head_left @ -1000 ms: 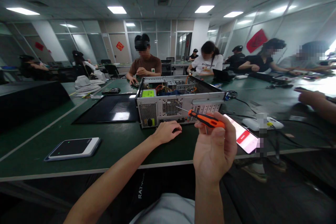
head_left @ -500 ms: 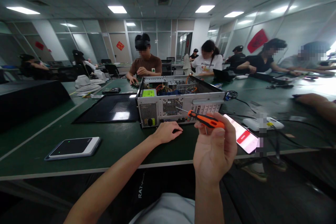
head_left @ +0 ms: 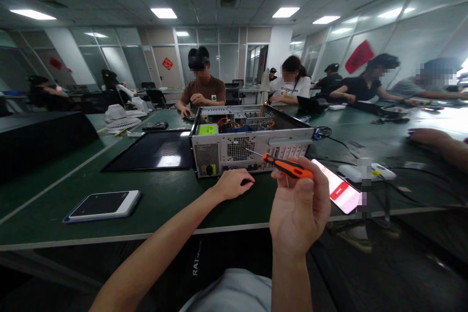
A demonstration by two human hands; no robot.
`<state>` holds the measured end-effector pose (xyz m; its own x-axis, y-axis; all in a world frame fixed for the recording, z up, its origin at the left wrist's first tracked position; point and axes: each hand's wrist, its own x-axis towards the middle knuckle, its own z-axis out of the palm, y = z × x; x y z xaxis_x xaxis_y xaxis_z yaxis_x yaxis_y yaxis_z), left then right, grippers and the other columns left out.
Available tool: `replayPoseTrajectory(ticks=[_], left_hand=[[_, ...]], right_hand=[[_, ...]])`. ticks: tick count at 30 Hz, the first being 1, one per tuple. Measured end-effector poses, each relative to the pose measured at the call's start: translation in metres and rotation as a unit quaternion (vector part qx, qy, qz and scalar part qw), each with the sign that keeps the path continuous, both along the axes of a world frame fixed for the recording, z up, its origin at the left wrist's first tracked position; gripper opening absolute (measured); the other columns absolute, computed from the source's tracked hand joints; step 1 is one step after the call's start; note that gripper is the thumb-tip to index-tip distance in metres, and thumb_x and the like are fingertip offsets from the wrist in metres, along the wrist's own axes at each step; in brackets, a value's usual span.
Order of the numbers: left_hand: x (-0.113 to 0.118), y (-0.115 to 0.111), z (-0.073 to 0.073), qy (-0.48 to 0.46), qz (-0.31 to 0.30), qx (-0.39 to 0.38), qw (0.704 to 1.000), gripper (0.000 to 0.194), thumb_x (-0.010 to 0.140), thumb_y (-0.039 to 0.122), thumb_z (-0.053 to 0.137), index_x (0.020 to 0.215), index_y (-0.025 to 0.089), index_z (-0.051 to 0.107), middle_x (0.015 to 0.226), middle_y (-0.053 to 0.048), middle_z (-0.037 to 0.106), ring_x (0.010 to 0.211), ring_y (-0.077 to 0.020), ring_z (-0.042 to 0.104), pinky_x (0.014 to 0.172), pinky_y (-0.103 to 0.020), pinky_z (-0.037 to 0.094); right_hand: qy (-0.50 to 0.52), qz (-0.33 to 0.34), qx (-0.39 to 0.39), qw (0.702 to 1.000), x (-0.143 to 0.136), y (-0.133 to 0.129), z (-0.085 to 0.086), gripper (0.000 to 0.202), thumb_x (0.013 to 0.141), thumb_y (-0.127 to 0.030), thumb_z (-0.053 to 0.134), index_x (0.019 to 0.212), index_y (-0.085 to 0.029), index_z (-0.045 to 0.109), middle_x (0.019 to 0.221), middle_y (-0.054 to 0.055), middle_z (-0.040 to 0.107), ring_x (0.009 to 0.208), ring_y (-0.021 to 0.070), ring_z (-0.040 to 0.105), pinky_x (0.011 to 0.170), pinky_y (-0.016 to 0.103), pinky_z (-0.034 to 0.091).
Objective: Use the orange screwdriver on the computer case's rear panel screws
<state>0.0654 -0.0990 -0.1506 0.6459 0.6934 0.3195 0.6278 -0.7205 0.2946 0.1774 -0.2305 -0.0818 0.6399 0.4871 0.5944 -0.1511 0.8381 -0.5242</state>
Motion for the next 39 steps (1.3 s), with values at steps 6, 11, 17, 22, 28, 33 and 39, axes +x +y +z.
replayPoseTrajectory(ticks=[6, 11, 17, 22, 28, 33, 39], left_hand=[[-0.002, 0.004, -0.001, -0.029, 0.005, -0.026, 0.999, 0.015, 0.095, 0.032, 0.067, 0.102, 0.025, 0.079, 0.109, 0.0, 0.077, 0.099, -0.0183, 0.07, 0.09, -0.03, 0.053], [-0.003, 0.005, -0.001, -0.031, 0.009, -0.035, 0.999, 0.015, 0.095, 0.036, 0.069, 0.099, 0.025, 0.079, 0.106, 0.0, 0.078, 0.098, -0.0185, 0.07, 0.089, -0.03, 0.052], [-0.001, 0.001, 0.001, 0.005, 0.002, -0.003, 1.0, 0.021, 0.098, 0.037, 0.062, 0.102, 0.027, 0.079, 0.11, 0.0, 0.076, 0.099, -0.0201, 0.071, 0.087, -0.031, 0.053], [0.0, -0.006, 0.002, 0.018, 0.019, 0.024, 0.999, 0.024, 0.097, 0.033, 0.058, 0.107, 0.025, 0.078, 0.113, -0.001, 0.075, 0.097, -0.0203, 0.071, 0.082, -0.029, 0.055], [0.0, -0.009, 0.005, 0.061, 0.03, 0.034, 0.997, 0.03, 0.099, 0.034, 0.053, 0.117, 0.027, 0.076, 0.117, -0.001, 0.073, 0.096, -0.0195, 0.071, 0.08, -0.029, 0.056], [-0.001, -0.01, 0.008, 0.073, 0.03, 0.031, 0.996, 0.031, 0.1, 0.035, 0.053, 0.118, 0.029, 0.077, 0.115, -0.001, 0.072, 0.096, -0.0194, 0.071, 0.078, -0.03, 0.055], [-0.002, -0.009, 0.008, 0.09, 0.021, 0.028, 0.995, 0.037, 0.101, 0.044, 0.051, 0.128, 0.032, 0.073, 0.115, -0.002, 0.068, 0.093, -0.019, 0.07, 0.072, -0.03, 0.054]], right_hand=[[0.004, 0.009, 0.006, 1.0, -0.001, -0.001, 0.001, 0.019, 0.09, -0.037, 0.072, 0.106, -0.028, 0.077, 0.105, 0.002, 0.069, 0.083, 0.0134, 0.066, 0.073, 0.028, 0.057], [0.011, 0.023, 0.025, 0.999, -0.001, -0.001, 0.002, 0.018, 0.09, -0.035, 0.073, 0.106, -0.028, 0.079, 0.105, 0.002, 0.069, 0.085, 0.0132, 0.066, 0.073, 0.027, 0.056], [0.01, 0.029, 0.025, 0.999, -0.001, -0.001, 0.003, 0.018, 0.091, -0.034, 0.072, 0.107, -0.028, 0.079, 0.105, 0.002, 0.07, 0.085, 0.0132, 0.067, 0.074, 0.027, 0.057], [0.004, 0.026, 0.027, 0.999, -0.001, 0.0, 0.002, 0.019, 0.091, -0.035, 0.072, 0.108, -0.028, 0.078, 0.106, 0.002, 0.07, 0.085, 0.013, 0.067, 0.074, 0.027, 0.057], [-0.004, 0.024, 0.018, 1.0, -0.001, -0.001, 0.003, 0.019, 0.092, -0.036, 0.071, 0.107, -0.028, 0.077, 0.106, 0.002, 0.069, 0.084, 0.0125, 0.066, 0.075, 0.026, 0.056], [0.0, 0.029, 0.023, 0.999, -0.003, -0.001, 0.004, 0.018, 0.092, -0.034, 0.071, 0.108, -0.028, 0.078, 0.107, 0.002, 0.07, 0.087, 0.0127, 0.067, 0.076, 0.026, 0.056], [-0.015, 0.023, 0.014, 1.0, -0.003, 0.0, 0.002, 0.018, 0.094, -0.034, 0.068, 0.11, -0.03, 0.076, 0.11, 0.001, 0.068, 0.089, 0.0131, 0.066, 0.077, 0.027, 0.056]])
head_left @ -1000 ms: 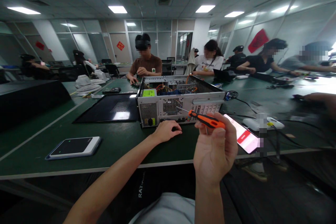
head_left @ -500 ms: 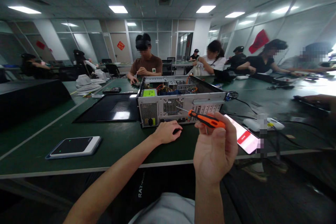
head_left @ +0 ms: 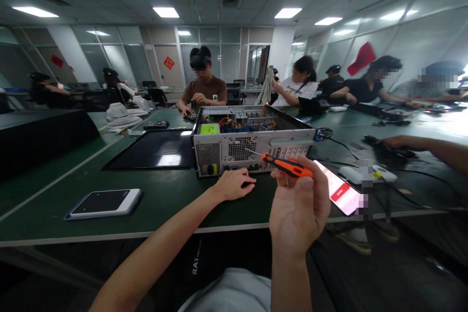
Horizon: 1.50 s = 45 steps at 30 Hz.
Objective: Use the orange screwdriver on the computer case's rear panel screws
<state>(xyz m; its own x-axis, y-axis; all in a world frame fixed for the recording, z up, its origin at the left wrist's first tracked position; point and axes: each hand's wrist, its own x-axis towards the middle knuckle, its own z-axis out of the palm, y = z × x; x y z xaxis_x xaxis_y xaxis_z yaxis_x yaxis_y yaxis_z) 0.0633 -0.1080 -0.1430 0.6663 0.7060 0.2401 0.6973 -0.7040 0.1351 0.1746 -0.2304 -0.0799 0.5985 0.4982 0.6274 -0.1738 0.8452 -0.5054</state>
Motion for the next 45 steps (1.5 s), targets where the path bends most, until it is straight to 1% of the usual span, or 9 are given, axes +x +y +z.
replayPoseTrajectory(ticks=[11, 16, 21, 24, 28, 33, 36, 41, 45], left_hand=[[0.0, -0.001, -0.003, 0.006, -0.004, 0.012, 1.0, 0.038, 0.102, 0.047, 0.05, 0.13, 0.032, 0.071, 0.115, -0.003, 0.066, 0.092, -0.02, 0.07, 0.072, -0.031, 0.054], [0.0, -0.001, -0.004, -0.014, -0.006, 0.051, 0.999, 0.038, 0.1, 0.045, 0.053, 0.132, 0.031, 0.068, 0.112, -0.003, 0.066, 0.085, -0.0184, 0.07, 0.066, -0.028, 0.05], [-0.013, 0.006, 0.002, -0.134, 0.008, 0.193, 0.972, 0.028, 0.098, 0.042, 0.057, 0.086, 0.019, 0.067, 0.086, -0.002, 0.065, 0.07, -0.0142, 0.063, 0.055, -0.025, 0.04], [-0.028, 0.012, 0.008, -0.219, 0.01, 0.29, 0.932, 0.033, 0.097, 0.047, 0.058, 0.079, 0.019, 0.055, 0.078, 0.0, 0.061, 0.061, -0.0113, 0.057, 0.051, -0.023, 0.036], [-0.052, 0.019, 0.008, -0.246, 0.005, 0.369, 0.896, 0.042, 0.091, 0.059, 0.064, 0.083, 0.021, 0.048, 0.086, -0.003, 0.066, 0.06, -0.0104, 0.058, 0.047, -0.022, 0.034], [-0.082, 0.019, -0.009, -0.184, -0.055, 0.367, 0.91, 0.037, 0.095, 0.053, 0.063, 0.083, 0.021, 0.05, 0.089, -0.004, 0.075, 0.064, -0.0107, 0.069, 0.051, -0.02, 0.044], [-0.096, 0.015, -0.018, -0.118, -0.067, 0.338, 0.931, 0.031, 0.098, 0.048, 0.06, 0.086, 0.02, 0.058, 0.087, -0.003, 0.078, 0.066, -0.012, 0.073, 0.056, -0.02, 0.051], [-0.108, 0.008, -0.025, -0.063, -0.089, 0.339, 0.934, 0.028, 0.1, 0.044, 0.058, 0.089, 0.02, 0.066, 0.09, -0.003, 0.081, 0.07, -0.0138, 0.076, 0.054, -0.02, 0.052], [-0.108, 0.007, -0.027, -0.043, -0.088, 0.334, 0.937, 0.027, 0.102, 0.041, 0.055, 0.092, 0.02, 0.069, 0.095, -0.004, 0.082, 0.07, -0.0136, 0.076, 0.053, -0.019, 0.051]], right_hand=[[-0.012, -0.008, -0.01, 1.0, 0.0, -0.002, -0.001, 0.018, 0.094, -0.035, 0.066, 0.109, -0.03, 0.076, 0.11, 0.002, 0.067, 0.088, 0.0141, 0.066, 0.079, 0.03, 0.056], [-0.034, -0.03, -0.038, 0.998, 0.003, -0.002, -0.004, 0.019, 0.095, -0.036, 0.064, 0.11, -0.028, 0.073, 0.109, 0.004, 0.066, 0.091, 0.0174, 0.067, 0.087, 0.037, 0.058], [-0.092, 0.041, -0.067, 0.993, 0.018, 0.001, -0.009, 0.02, 0.092, -0.031, 0.07, 0.111, -0.028, 0.071, 0.11, 0.003, 0.065, 0.09, 0.0163, 0.07, 0.086, 0.035, 0.061], [-0.147, 0.096, -0.112, 0.978, 0.029, 0.004, -0.012, 0.021, 0.086, -0.029, 0.077, 0.105, -0.026, 0.069, 0.109, 0.001, 0.064, 0.09, 0.0148, 0.071, 0.086, 0.031, 0.061], [-0.26, 0.185, -0.186, 0.929, 0.035, 0.01, -0.017, 0.025, 0.076, -0.027, 0.086, 0.094, -0.023, 0.068, 0.104, 0.0, 0.063, 0.087, 0.0128, 0.071, 0.082, 0.027, 0.06], [-0.397, 0.262, -0.263, 0.84, 0.024, 0.016, -0.027, 0.027, 0.069, -0.021, 0.088, 0.088, -0.018, 0.069, 0.1, -0.001, 0.061, 0.083, 0.0116, 0.069, 0.082, 0.027, 0.059], [-0.467, 0.27, -0.286, 0.792, 0.019, 0.019, -0.031, 0.026, 0.067, -0.015, 0.088, 0.086, -0.017, 0.069, 0.101, -0.001, 0.06, 0.082, 0.0107, 0.066, 0.081, 0.027, 0.056], [-0.563, 0.286, -0.28, 0.723, 0.015, 0.021, -0.034, 0.026, 0.065, -0.01, 0.088, 0.082, -0.018, 0.07, 0.101, -0.001, 0.059, 0.08, 0.01, 0.062, 0.077, 0.025, 0.053], [-0.602, 0.271, -0.269, 0.702, 0.011, 0.024, -0.036, 0.025, 0.065, -0.01, 0.088, 0.083, -0.018, 0.071, 0.101, -0.001, 0.058, 0.078, 0.0097, 0.06, 0.074, 0.024, 0.052]])
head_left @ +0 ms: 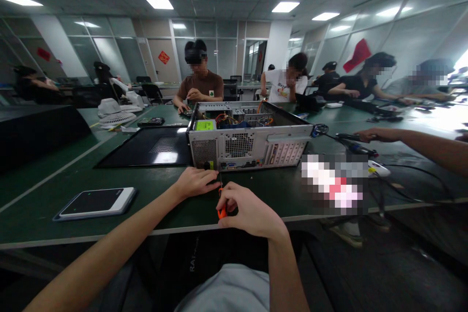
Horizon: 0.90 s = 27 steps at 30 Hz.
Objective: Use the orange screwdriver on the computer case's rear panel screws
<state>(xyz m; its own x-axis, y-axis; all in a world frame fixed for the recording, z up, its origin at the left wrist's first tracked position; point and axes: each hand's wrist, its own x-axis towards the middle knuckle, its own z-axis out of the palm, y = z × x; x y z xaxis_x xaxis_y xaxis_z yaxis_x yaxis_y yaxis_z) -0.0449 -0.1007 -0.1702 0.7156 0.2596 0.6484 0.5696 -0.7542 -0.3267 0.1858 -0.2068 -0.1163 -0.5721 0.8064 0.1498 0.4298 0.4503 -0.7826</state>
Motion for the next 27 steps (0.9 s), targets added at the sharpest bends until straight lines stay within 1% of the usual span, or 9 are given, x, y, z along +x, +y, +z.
replayPoseTrajectory(ticks=[2, 7, 11, 13, 16, 20, 24, 27], left_hand=[[0.0006, 0.0001, -0.0004, 0.008, -0.003, 0.005, 1.0, 0.028, 0.103, 0.04, 0.055, 0.091, 0.02, 0.07, 0.095, -0.003, 0.082, 0.068, -0.013, 0.076, 0.052, -0.019, 0.051], [0.0016, -0.0021, 0.0022, 0.012, -0.039, 0.05, 0.998, 0.026, 0.102, 0.033, 0.057, 0.083, 0.019, 0.068, 0.09, -0.001, 0.082, 0.062, -0.0114, 0.073, 0.051, -0.02, 0.05], [0.0024, -0.004, 0.0042, 0.009, -0.043, 0.059, 0.997, 0.025, 0.102, 0.031, 0.057, 0.082, 0.019, 0.068, 0.09, -0.001, 0.082, 0.061, -0.0116, 0.073, 0.05, -0.02, 0.05], [0.0024, -0.0041, 0.0043, 0.012, -0.037, 0.054, 0.998, 0.027, 0.102, 0.032, 0.056, 0.082, 0.019, 0.068, 0.09, -0.001, 0.082, 0.061, -0.0114, 0.073, 0.05, -0.02, 0.05], [0.0014, -0.0039, 0.0041, 0.023, -0.028, 0.025, 0.999, 0.028, 0.103, 0.032, 0.053, 0.084, 0.02, 0.07, 0.093, -0.002, 0.082, 0.064, -0.0119, 0.074, 0.051, -0.019, 0.051], [0.0003, -0.0041, 0.0039, 0.03, -0.03, -0.008, 0.999, 0.028, 0.102, 0.032, 0.052, 0.087, 0.02, 0.071, 0.094, -0.004, 0.081, 0.065, -0.0121, 0.074, 0.053, -0.019, 0.054], [0.0009, -0.0046, 0.0041, 0.038, -0.036, -0.007, 0.999, 0.03, 0.103, 0.03, 0.051, 0.083, 0.019, 0.07, 0.093, -0.004, 0.081, 0.063, -0.0114, 0.073, 0.052, -0.019, 0.052], [0.0016, -0.0049, 0.005, 0.056, -0.026, -0.001, 0.998, 0.034, 0.104, 0.03, 0.049, 0.078, 0.019, 0.067, 0.086, -0.003, 0.08, 0.06, -0.0106, 0.071, 0.05, -0.019, 0.049]], right_hand=[[-0.009, -0.002, 0.009, 1.0, -0.0012, 0.0013, -0.0003, 0.025, 0.066, -0.009, 0.087, 0.082, -0.018, 0.071, 0.1, -0.001, 0.058, 0.078, 0.0095, 0.059, 0.073, 0.023, 0.051], [-0.011, 0.011, 0.018, 1.0, -0.0009, 0.0034, 0.0, 0.024, 0.066, -0.007, 0.084, 0.082, -0.018, 0.07, 0.1, -0.001, 0.058, 0.077, 0.0091, 0.058, 0.073, 0.023, 0.05], [-0.011, 0.013, 0.024, 1.0, -0.0008, 0.0062, -0.0014, 0.024, 0.066, -0.008, 0.084, 0.083, -0.018, 0.071, 0.099, -0.001, 0.058, 0.077, 0.0093, 0.058, 0.073, 0.023, 0.05], [-0.009, 0.015, 0.027, 0.999, -0.0012, 0.0074, -0.0023, 0.024, 0.066, -0.008, 0.083, 0.084, -0.018, 0.071, 0.1, -0.001, 0.058, 0.078, 0.0095, 0.058, 0.073, 0.023, 0.05], [-0.009, 0.018, 0.037, 0.999, -0.0015, 0.008, -0.0024, 0.023, 0.067, -0.007, 0.082, 0.083, -0.018, 0.071, 0.101, 0.0, 0.058, 0.08, 0.0102, 0.059, 0.073, 0.023, 0.051], [-0.02, 0.02, 0.041, 0.999, -0.001, 0.0072, -0.0006, 0.023, 0.067, -0.007, 0.081, 0.084, -0.019, 0.071, 0.1, 0.0, 0.059, 0.079, 0.0103, 0.059, 0.073, 0.023, 0.05], [-0.037, 0.018, 0.041, 0.998, -0.0012, 0.0055, 0.0016, 0.024, 0.067, -0.007, 0.081, 0.085, -0.019, 0.071, 0.099, 0.0, 0.059, 0.079, 0.0104, 0.059, 0.073, 0.023, 0.05], [-0.048, 0.02, 0.043, 0.998, -0.0023, 0.0042, 0.0026, 0.024, 0.067, -0.007, 0.081, 0.084, -0.018, 0.071, 0.1, 0.0, 0.059, 0.081, 0.0114, 0.059, 0.073, 0.024, 0.049]])
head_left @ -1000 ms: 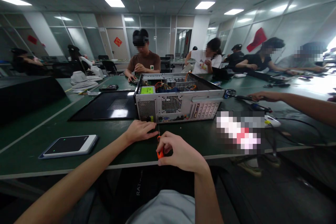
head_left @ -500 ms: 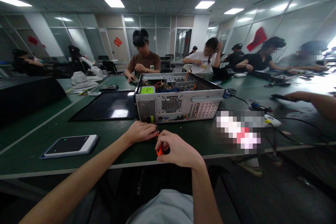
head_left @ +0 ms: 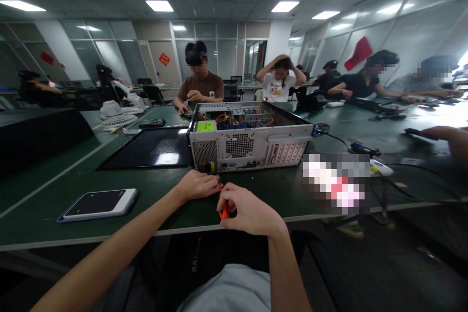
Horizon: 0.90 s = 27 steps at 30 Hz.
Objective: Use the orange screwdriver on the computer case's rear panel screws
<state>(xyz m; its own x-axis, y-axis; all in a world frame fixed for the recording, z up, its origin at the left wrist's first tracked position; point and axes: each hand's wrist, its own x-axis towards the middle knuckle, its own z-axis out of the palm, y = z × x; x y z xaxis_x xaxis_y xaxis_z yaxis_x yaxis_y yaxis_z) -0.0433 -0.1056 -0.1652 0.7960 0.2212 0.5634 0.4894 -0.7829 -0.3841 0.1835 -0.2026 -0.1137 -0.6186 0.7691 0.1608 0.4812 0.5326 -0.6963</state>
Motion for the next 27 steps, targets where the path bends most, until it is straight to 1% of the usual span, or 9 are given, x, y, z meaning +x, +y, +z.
replayPoseTrajectory(ticks=[3, 7, 11, 14, 20, 27], left_hand=[[0.0002, 0.0, 0.0009, 0.016, 0.003, 0.001, 1.0, 0.037, 0.105, 0.029, 0.045, 0.076, 0.019, 0.066, 0.081, -0.002, 0.078, 0.059, -0.01, 0.069, 0.05, -0.019, 0.047], [0.0002, -0.0002, 0.001, 0.012, 0.003, -0.007, 1.0, 0.037, 0.105, 0.029, 0.044, 0.078, 0.019, 0.067, 0.081, -0.002, 0.077, 0.06, -0.0102, 0.068, 0.051, -0.019, 0.049], [0.0007, -0.001, 0.0, -0.001, 0.012, -0.003, 1.0, 0.036, 0.105, 0.034, 0.048, 0.079, 0.019, 0.068, 0.087, -0.004, 0.078, 0.062, -0.0108, 0.07, 0.051, -0.02, 0.049], [0.001, -0.0011, -0.0003, -0.006, 0.011, 0.001, 1.0, 0.035, 0.104, 0.035, 0.049, 0.08, 0.019, 0.069, 0.092, -0.004, 0.08, 0.062, -0.0108, 0.07, 0.051, -0.02, 0.05], [0.0017, -0.0011, 0.0012, -0.007, 0.003, 0.044, 0.999, 0.036, 0.104, 0.033, 0.05, 0.078, 0.019, 0.069, 0.089, -0.002, 0.08, 0.061, -0.0112, 0.071, 0.049, -0.021, 0.05], [0.0029, -0.0029, 0.0025, -0.011, -0.005, 0.067, 0.998, 0.037, 0.104, 0.034, 0.052, 0.074, 0.018, 0.067, 0.085, -0.001, 0.08, 0.058, -0.0107, 0.07, 0.047, -0.021, 0.047]], right_hand=[[0.0, -0.001, 0.011, 1.0, -0.0009, -0.0004, -0.0004, 0.024, 0.067, -0.006, 0.08, 0.085, -0.018, 0.072, 0.1, 0.0, 0.058, 0.082, 0.0119, 0.059, 0.076, 0.025, 0.049], [0.009, -0.006, 0.017, 1.0, -0.0003, -0.001, -0.0012, 0.023, 0.066, -0.004, 0.08, 0.084, -0.019, 0.073, 0.099, 0.0, 0.059, 0.084, 0.013, 0.06, 0.078, 0.026, 0.049], [0.009, -0.006, 0.012, 1.0, 0.0014, -0.0034, 0.0003, 0.024, 0.067, -0.004, 0.078, 0.085, -0.019, 0.074, 0.1, 0.001, 0.06, 0.081, 0.0119, 0.06, 0.076, 0.025, 0.049], [0.009, -0.008, 0.013, 1.0, 0.0016, -0.0043, 0.0009, 0.023, 0.067, -0.004, 0.078, 0.084, -0.019, 0.074, 0.1, 0.001, 0.06, 0.084, 0.0127, 0.061, 0.078, 0.025, 0.049], [0.017, -0.016, 0.012, 1.0, 0.0003, -0.0032, -0.0018, 0.023, 0.066, -0.003, 0.076, 0.083, -0.019, 0.072, 0.1, 0.001, 0.061, 0.081, 0.0119, 0.061, 0.074, 0.023, 0.049], [0.005, -0.015, 0.019, 1.0, 0.0026, -0.0065, 0.0007, 0.025, 0.065, -0.001, 0.073, 0.083, -0.019, 0.072, 0.1, 0.002, 0.063, 0.086, 0.0144, 0.062, 0.078, 0.025, 0.048]])
